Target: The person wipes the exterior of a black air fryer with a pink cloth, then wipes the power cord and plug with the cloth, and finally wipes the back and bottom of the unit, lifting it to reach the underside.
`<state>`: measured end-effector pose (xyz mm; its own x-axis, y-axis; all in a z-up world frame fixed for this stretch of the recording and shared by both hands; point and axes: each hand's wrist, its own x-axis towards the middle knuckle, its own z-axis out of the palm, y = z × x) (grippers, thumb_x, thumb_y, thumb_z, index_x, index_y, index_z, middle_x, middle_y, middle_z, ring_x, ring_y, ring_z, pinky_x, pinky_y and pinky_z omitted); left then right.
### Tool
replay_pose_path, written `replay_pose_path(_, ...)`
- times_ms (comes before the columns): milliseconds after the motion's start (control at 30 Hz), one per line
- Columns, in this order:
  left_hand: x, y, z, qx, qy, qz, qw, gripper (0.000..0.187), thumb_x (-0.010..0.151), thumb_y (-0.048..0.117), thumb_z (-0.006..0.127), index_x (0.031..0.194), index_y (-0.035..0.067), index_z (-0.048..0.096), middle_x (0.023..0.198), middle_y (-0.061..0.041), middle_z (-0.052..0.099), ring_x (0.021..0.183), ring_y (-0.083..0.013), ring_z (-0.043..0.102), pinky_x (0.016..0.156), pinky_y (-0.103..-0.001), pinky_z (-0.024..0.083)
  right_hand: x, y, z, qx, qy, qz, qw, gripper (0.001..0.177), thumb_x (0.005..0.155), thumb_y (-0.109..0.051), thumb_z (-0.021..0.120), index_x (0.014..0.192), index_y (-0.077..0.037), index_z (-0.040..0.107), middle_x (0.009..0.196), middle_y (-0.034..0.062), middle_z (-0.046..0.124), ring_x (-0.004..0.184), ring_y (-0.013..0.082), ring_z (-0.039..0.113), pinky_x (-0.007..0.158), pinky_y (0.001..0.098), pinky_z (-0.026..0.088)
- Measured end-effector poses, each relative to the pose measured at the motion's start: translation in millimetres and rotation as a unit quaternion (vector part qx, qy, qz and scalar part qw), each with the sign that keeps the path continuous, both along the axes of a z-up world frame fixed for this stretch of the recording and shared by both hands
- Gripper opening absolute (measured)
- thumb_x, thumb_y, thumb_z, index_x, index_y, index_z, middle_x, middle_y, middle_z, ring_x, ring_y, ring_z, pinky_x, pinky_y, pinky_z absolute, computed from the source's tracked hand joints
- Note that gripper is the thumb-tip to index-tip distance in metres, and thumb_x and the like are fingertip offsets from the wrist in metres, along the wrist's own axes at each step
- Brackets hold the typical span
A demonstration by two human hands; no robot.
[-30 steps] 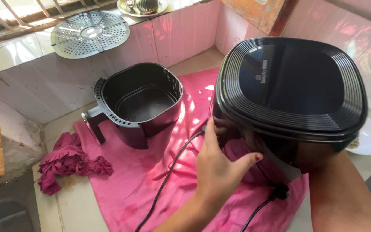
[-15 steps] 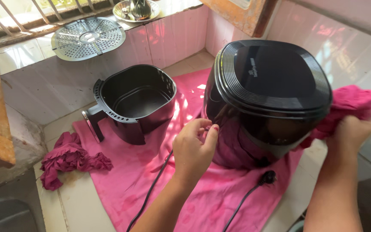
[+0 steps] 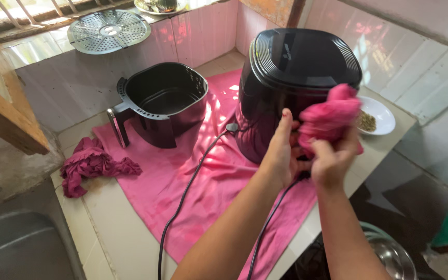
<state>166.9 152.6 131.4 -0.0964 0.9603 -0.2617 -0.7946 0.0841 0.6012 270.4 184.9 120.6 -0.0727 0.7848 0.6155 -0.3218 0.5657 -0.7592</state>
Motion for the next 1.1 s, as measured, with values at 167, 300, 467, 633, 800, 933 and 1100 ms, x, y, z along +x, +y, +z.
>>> replay_pose_path(167,-4.5,-11.2,-22.7,0.080,0.004,0.108,0.991,0.034,0.096,0.018,0.059,0.127,0.004,0.058,0.114,-0.012,0.068,0.097,-0.0232,0.070,0.080,-0.042,0.060,28.0,-25.5,-14.9,-0.050,-0.060,0.147,0.986,0.059,0.080,0.012,0.050,0.139,0.004,0.052,0.141,0.0126,0.059,0.126,0.0196,0.060,0.107,0.0295,0.049)
replay_pose_path(300,-14.9,-40.5,-54.9,0.174,-0.044,0.095,0.979,0.035,0.086,0.002,0.057,0.121,0.000,0.061,0.110,-0.011,0.070,0.095,-0.0214,0.070,0.082,-0.035,0.061,58.1,-19.0,-31.6,-0.073,-0.145,0.039,0.986,0.052,0.085,0.010,0.060,0.134,-0.004,0.048,0.134,0.0106,0.058,0.113,0.0174,0.062,0.092,0.0301,0.055)
replay_pose_path(467,-11.8,-61.5,-51.9,0.221,0.009,0.166,0.961,0.036,0.089,0.000,0.061,0.125,0.000,0.058,0.112,-0.010,0.068,0.098,-0.0192,0.067,0.087,-0.033,0.058,49.6,-9.2,-51.5,-0.181,0.028,0.243,0.952,0.024,0.102,0.003,0.063,0.124,0.008,0.055,0.113,0.0165,0.066,0.100,0.0248,0.069,0.089,0.0367,0.061)
replay_pose_path(633,23.1,-64.3,-30.0,0.166,0.062,0.195,0.965,0.065,0.076,-0.007,0.071,0.133,0.016,0.050,0.116,-0.003,0.067,0.101,-0.0156,0.068,0.088,-0.032,0.058,44.0,-5.7,-44.7,0.143,-0.239,0.134,0.951,0.057,0.084,0.007,0.064,0.139,0.013,0.051,0.129,0.0212,0.065,0.117,0.0280,0.064,0.100,0.0387,0.050)
replay_pose_path(800,31.1,-53.2,-12.6,0.115,0.475,0.445,0.750,0.071,0.075,-0.007,0.079,0.139,0.015,0.058,0.137,-0.019,0.052,0.124,-0.0319,0.057,0.104,-0.043,0.052,80.1,55.0,39.6,0.121,-0.268,0.106,0.950,0.032,0.085,0.007,0.053,0.105,-0.003,0.076,0.113,0.0145,0.078,0.091,0.0220,0.071,0.084,0.0324,0.058)
replay_pose_path(933,26.2,-16.6,-13.3,0.112,0.810,0.464,0.342,0.061,0.078,0.004,0.073,0.134,0.026,0.065,0.154,-0.015,0.037,0.141,-0.0426,0.042,0.118,-0.058,0.040,60.9,125.9,101.2,0.352,-0.301,-0.067,0.884,0.025,0.100,-0.003,0.063,0.124,-0.004,0.070,0.133,0.0167,0.070,0.134,0.0391,0.058,0.112,0.0469,0.046)
replay_pose_path(1100,15.9,20.0,-64.2,0.187,0.912,0.343,0.129,0.015,0.096,0.027,0.066,0.109,0.024,0.069,0.150,0.001,0.047,0.134,-0.0416,0.042,0.109,-0.068,0.038,18.4,157.5,84.5,0.356,-0.380,-0.028,0.853,0.024,0.106,-0.021,0.059,0.121,-0.011,0.074,0.132,0.0137,0.071,0.133,0.0346,0.059,0.114,0.0571,0.033)
